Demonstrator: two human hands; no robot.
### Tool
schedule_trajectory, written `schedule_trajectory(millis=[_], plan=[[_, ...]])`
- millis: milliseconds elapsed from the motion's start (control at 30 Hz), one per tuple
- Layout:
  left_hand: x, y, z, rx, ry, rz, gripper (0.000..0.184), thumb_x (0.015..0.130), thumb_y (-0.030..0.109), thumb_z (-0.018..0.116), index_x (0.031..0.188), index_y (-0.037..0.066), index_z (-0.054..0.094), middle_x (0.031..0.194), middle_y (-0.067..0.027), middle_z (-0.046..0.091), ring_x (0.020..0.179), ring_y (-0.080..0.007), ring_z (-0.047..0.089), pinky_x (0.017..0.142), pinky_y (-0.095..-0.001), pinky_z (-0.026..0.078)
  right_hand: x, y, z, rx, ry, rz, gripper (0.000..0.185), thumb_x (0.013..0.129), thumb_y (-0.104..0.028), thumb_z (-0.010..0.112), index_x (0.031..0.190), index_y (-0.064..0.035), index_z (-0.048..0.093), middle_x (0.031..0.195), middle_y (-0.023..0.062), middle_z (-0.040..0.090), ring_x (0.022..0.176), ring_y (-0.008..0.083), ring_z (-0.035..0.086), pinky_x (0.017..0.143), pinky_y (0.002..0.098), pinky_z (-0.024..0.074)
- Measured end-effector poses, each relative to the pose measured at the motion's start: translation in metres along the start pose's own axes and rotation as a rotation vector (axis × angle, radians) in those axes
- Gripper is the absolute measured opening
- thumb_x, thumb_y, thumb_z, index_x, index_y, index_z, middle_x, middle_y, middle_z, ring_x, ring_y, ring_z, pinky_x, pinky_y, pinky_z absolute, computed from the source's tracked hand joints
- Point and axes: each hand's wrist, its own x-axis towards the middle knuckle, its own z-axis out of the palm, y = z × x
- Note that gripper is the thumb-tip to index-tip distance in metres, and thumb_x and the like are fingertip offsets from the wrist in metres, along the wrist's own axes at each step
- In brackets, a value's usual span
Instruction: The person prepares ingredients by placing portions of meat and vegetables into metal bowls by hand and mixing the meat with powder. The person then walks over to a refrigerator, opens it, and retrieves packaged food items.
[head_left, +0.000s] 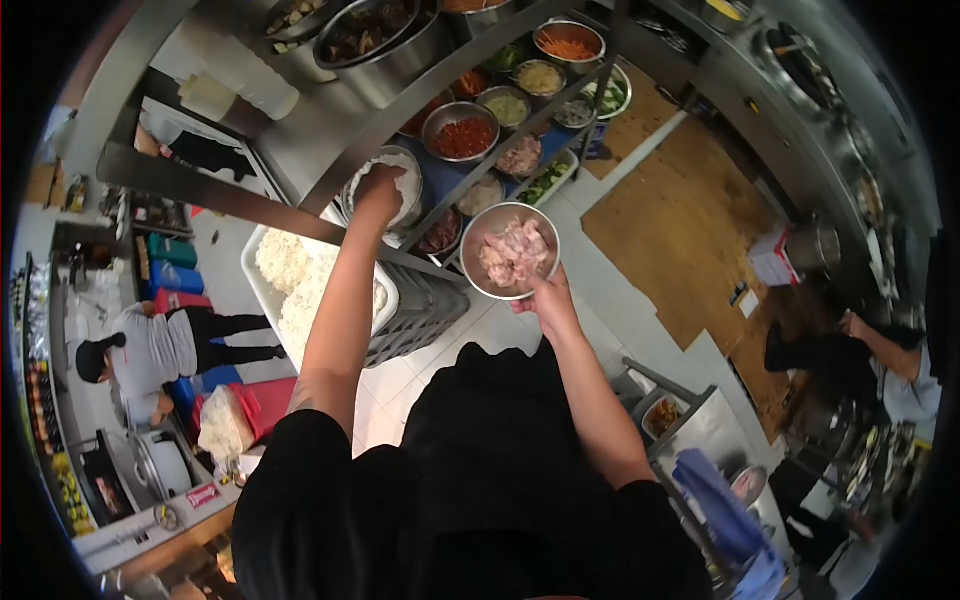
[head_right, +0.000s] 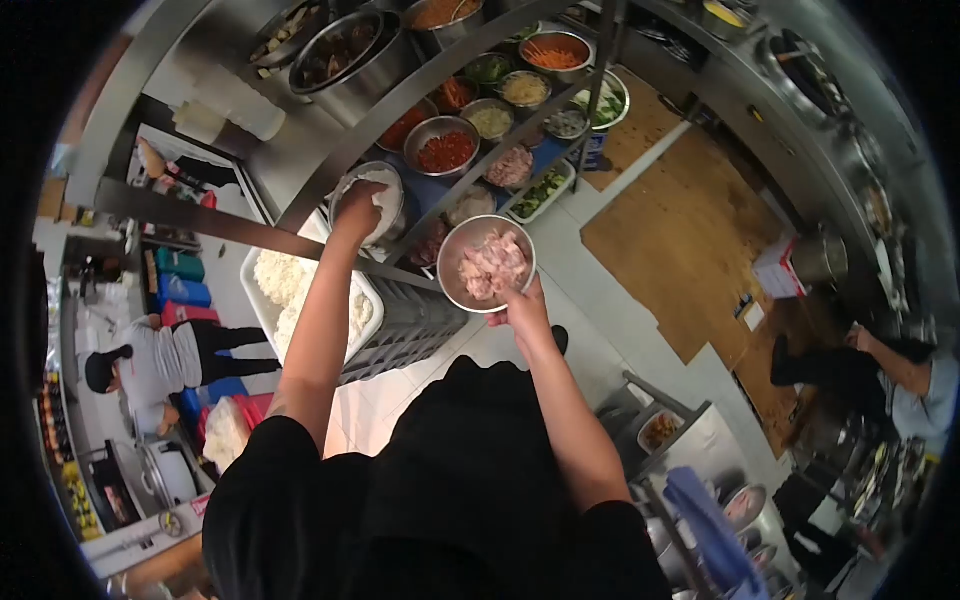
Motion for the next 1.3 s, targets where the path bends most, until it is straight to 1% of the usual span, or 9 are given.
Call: schedule_trajectory(millis=[400, 533, 600, 867, 1000, 1067, 1133, 1200, 1300], plan=[[0.003, -0.011, 0.014, 0.128, -0.008, -0.133, 0.025, 0.067, -0.005, 0.067, 0.087, 0.009, 0.072, 0.098, -0.0165, 0.068, 0.095, -0.0363, 0.065, 0.084, -0.0435, 0.052, 0.092, -0.029, 0.03, -0.099, -0.28, 0.104, 0.048, 0.096, -0.01, 0.052, 0.139, -0.0111, 0.03, 0.093, 0.0135, 0.066, 0.051, 0.0154, 0.062, 0.04, 0.0279, 0.0534], [-0.001, 0.028, -0.024, -0.1, -0.014, -0.132, 0.026, 0.069, 0.004, 0.077, 0.095, 0.009, 0.073, 0.101, -0.0155, 0.07, 0.096, -0.0337, 0.067, 0.087, -0.0387, 0.052, 0.085, -0.025, 0.034, -0.111, -0.269, 0.178, 0.048, 0.093, -0.008, 0.054, 0.137, -0.0086, 0.037, 0.095, 0.0136, 0.066, 0.054, 0.0171, 0.064, 0.043, 0.0297, 0.0544], [-0.009, 0.066, -0.031, -0.611, -0.214, -0.304, 0.029, 0.07, 0.0, 0.072, 0.097, 0.009, 0.074, 0.104, -0.0175, 0.07, 0.1, -0.035, 0.065, 0.088, -0.0381, 0.051, 0.076, -0.026, 0.041, -0.106, -0.246, 0.168, 0.047, 0.092, -0.007, 0.052, 0.137, -0.0087, 0.037, 0.094, 0.0137, 0.067, 0.055, 0.0185, 0.065, 0.043, 0.0307, 0.0547], [-0.095, 0.113, -0.048, -0.41, -0.106, 0.271, 0.038, 0.069, 0.001, 0.07, 0.106, 0.007, 0.067, 0.108, -0.0178, 0.063, 0.1, -0.0385, 0.062, 0.084, -0.0425, 0.052, 0.005, 0.003, 0.057, -0.107, -0.085, -0.01, 0.046, 0.092, -0.009, 0.055, 0.135, -0.0063, 0.039, 0.095, 0.014, 0.067, 0.055, 0.02, 0.065, 0.044, 0.0304, 0.0547], [-0.164, 0.04, -0.103, -0.313, 0.042, 0.009, 0.028, 0.081, 0.015, 0.07, 0.104, 0.0, 0.065, 0.101, -0.021, 0.066, 0.086, -0.0382, 0.066, 0.075, -0.0445, 0.052, -0.067, 0.019, 0.108, -0.197, 0.015, -0.127, 0.043, 0.091, -0.008, 0.058, 0.13, -0.0033, 0.042, 0.089, 0.0146, 0.067, 0.057, 0.02, 0.065, 0.044, 0.0297, 0.0544], [-0.197, -0.028, -0.115, -0.28, -0.122, -0.052, 0.03, 0.086, 0.021, 0.067, 0.104, -0.003, 0.066, 0.087, -0.0171, 0.069, 0.072, -0.0308, 0.067, 0.067, -0.0409, 0.052, -0.087, 0.034, 0.141, -0.227, -0.169, 0.048, 0.04, 0.094, -0.009, 0.055, 0.131, 0.001, 0.039, 0.092, 0.0184, 0.067, 0.053, 0.0204, 0.065, 0.041, 0.0292, 0.0557], [-0.225, -0.082, -0.142, -0.753, -0.432, -0.288, 0.03, 0.087, 0.02, 0.065, 0.106, -0.002, 0.068, 0.075, -0.008, 0.068, 0.064, -0.0186, 0.063, 0.06, -0.0334, 0.051, -0.102, 0.048, 0.208, -0.297, -0.282, 0.081, 0.039, 0.092, -0.014, 0.059, 0.126, 0.0015, 0.048, 0.092, 0.0181, 0.068, 0.055, 0.0207, 0.066, 0.041, 0.0292, 0.0543], [-0.258, -0.131, -0.189, -0.851, -0.277, -0.388, 0.03, 0.086, 0.019, 0.063, 0.106, -0.002, 0.07, 0.077, -0.0037, 0.067, 0.065, -0.0091, 0.059, 0.057, -0.0268, 0.048, -0.11, 0.041, 0.276, -0.416, -0.518, 0.049, 0.046, 0.095, -0.023, 0.06, 0.13, 0.0036, 0.048, 0.105, 0.0191, 0.067, 0.077, 0.0224, 0.07, 0.061, 0.0315, 0.0598], [-0.298, -0.199, -0.256, -0.822, -0.035, -0.437, 0.026, 0.088, 0.012, 0.059, 0.107, -0.002, 0.07, 0.083, -0.0053, 0.07, 0.064, -0.0111, 0.062, 0.056, -0.0268, 0.049, -0.034, 0.038, 0.377, -0.545, -0.524, -0.65, 0.057, 0.097, -0.038, 0.06, 0.137, -0.0003, 0.045, 0.111, 0.0121, 0.063, 0.093, 0.0182, 0.06, 0.082, 0.0352, 0.0502]])
